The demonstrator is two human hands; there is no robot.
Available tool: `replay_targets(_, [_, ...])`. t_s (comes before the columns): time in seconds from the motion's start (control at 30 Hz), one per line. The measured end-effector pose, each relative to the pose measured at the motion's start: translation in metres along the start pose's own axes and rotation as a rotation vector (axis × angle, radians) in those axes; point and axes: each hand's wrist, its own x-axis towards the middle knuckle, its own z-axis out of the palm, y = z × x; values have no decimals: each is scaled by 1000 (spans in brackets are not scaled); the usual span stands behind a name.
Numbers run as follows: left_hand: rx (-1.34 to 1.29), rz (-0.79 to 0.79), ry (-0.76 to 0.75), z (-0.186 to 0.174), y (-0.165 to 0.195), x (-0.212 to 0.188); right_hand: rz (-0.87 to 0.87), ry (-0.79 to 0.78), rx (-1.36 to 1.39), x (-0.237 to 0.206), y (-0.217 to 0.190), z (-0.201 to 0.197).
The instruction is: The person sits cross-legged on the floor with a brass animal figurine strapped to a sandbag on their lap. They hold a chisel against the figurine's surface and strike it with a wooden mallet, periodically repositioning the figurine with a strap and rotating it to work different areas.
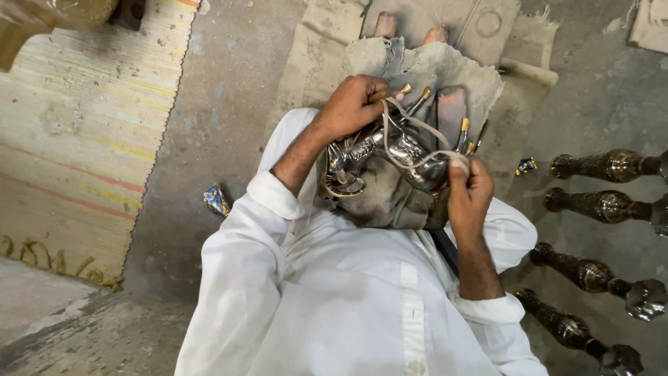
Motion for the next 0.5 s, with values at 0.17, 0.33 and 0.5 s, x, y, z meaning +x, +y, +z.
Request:
replay_targets(0.17, [-139, -96, 104, 0, 4, -13, -5, -45, -34, 13, 2, -2])
replay_targets(0.33, [-155, -22, 175, -7, 8, -24, -58, -61, -48, 15, 4, -4])
replay_targets(0.5, [-9, -69, 227, -6, 10, -30, -83, -19, -76, 12, 3, 1])
